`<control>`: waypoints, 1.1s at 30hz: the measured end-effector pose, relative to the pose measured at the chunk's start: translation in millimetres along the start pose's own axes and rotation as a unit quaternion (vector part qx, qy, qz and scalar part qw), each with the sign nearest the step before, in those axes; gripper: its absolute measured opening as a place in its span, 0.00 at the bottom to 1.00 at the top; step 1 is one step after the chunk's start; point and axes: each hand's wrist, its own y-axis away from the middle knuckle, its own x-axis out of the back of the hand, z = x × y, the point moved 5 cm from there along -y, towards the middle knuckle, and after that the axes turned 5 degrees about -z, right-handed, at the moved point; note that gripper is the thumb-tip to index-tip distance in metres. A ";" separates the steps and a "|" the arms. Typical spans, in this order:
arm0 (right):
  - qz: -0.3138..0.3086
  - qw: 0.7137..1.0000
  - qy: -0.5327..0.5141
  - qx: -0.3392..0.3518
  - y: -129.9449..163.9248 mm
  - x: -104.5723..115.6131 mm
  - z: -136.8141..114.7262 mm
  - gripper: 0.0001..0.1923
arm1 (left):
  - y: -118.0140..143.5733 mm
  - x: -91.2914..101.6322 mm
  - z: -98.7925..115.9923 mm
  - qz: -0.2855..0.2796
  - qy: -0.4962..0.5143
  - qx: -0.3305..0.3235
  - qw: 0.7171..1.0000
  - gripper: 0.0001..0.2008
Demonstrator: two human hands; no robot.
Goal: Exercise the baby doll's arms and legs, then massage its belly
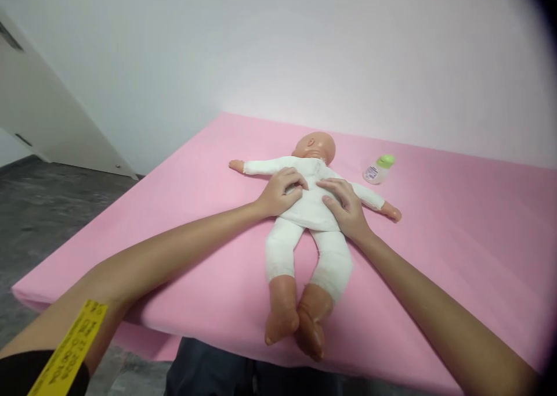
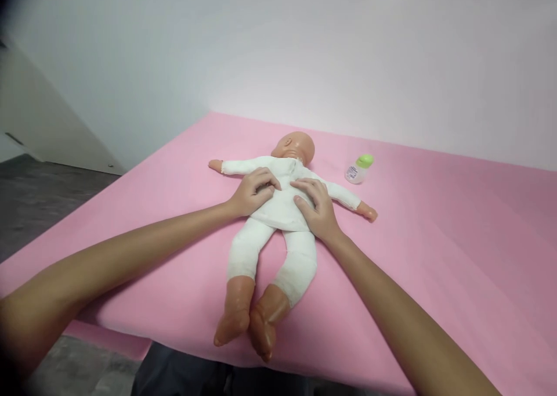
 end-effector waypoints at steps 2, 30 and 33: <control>-0.006 1.000 -0.002 -0.007 0.8 -0.6 0.2 0.16 | 0.7 -0.4 -1.0 0.000 0.003 0.001 1.000 0.09; 0.004 1.000 0.022 0.012 4.1 -0.3 -0.2 0.21 | 8.1 -0.4 3.8 0.009 -0.061 -0.008 0.998 0.14; 0.003 1.000 0.028 0.007 4.0 -1.6 0.2 0.25 | 8.6 -0.8 2.8 0.017 -0.050 -0.014 0.998 0.13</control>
